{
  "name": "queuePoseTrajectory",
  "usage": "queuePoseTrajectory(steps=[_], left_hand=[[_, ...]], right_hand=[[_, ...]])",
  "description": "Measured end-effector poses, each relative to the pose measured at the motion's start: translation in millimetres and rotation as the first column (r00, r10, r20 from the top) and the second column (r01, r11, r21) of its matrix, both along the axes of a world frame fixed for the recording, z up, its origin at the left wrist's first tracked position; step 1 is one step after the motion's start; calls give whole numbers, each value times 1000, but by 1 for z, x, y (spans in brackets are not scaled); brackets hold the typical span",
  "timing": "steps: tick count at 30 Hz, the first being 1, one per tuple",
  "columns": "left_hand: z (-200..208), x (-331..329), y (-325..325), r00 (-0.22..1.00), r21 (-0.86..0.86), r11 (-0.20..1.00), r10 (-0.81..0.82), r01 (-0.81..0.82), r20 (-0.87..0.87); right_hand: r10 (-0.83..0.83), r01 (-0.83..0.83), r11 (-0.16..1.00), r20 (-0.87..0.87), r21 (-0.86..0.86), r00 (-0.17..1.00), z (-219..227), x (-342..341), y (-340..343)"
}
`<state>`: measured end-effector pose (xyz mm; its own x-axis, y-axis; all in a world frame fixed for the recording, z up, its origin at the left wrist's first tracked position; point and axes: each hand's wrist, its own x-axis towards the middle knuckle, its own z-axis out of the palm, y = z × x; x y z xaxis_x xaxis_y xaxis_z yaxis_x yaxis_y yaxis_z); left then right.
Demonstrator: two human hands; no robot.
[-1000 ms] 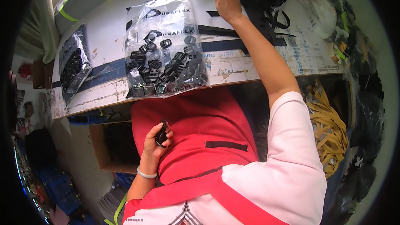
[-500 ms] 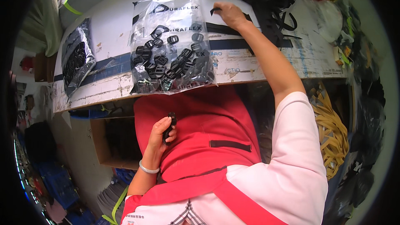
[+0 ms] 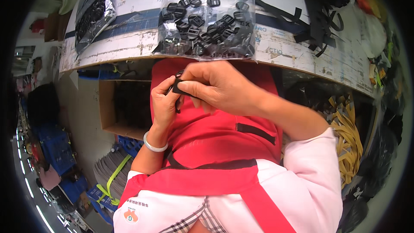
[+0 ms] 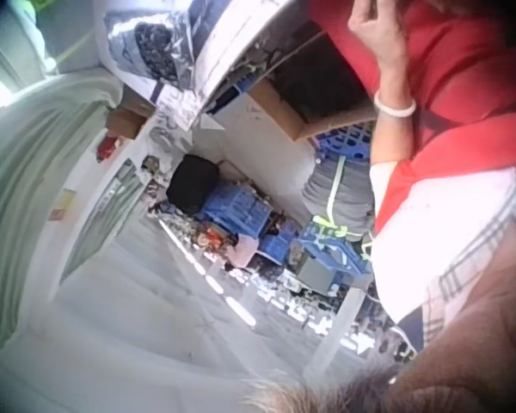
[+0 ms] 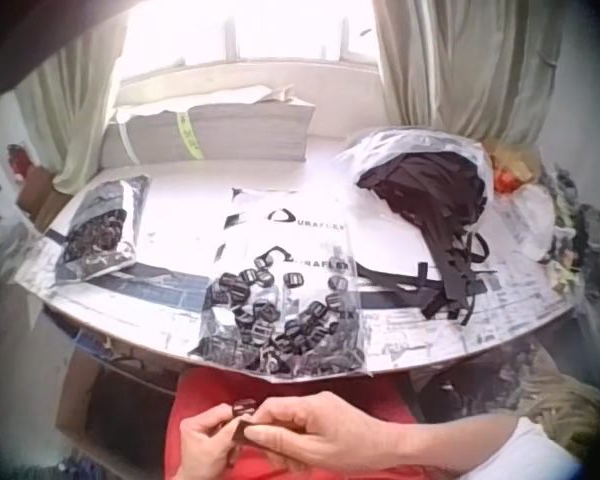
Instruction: The recorder is assembling small plastic buckles onto black straps at a workshop bench.
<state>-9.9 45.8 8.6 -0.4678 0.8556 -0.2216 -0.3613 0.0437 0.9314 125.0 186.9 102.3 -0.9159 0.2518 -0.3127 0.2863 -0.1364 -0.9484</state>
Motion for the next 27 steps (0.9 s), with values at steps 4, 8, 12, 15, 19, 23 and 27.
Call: queuePoseTrajectory(steps=[4,8,12,15,19,23,27], left_hand=[[8,0,-4,973,44,999,13,-3,-232],[-3,-1,-8,852,99,995,45,8,-522],[-4,4,-5,749,141,990,90,4,-656],[-9,4,-6,708,163,987,126,-15,-695],[-16,-7,-8,528,205,974,124,97,-840],[-8,-6,-17,986,-53,997,-68,61,-150],[-19,-3,-15,896,-95,992,-30,80,443]], right_hand=[[-168,203,901,123,-384,978,-45,1,-19],[-276,283,826,88,-488,957,-62,0,-27],[-375,322,781,11,-535,927,-74,-2,-35],[-482,361,761,-96,-539,871,-92,-3,-44],[-450,342,714,-26,-611,893,-87,-4,-34],[-392,340,796,2,-500,920,-90,4,-30],[-391,427,903,-315,49,865,-114,6,-37]])
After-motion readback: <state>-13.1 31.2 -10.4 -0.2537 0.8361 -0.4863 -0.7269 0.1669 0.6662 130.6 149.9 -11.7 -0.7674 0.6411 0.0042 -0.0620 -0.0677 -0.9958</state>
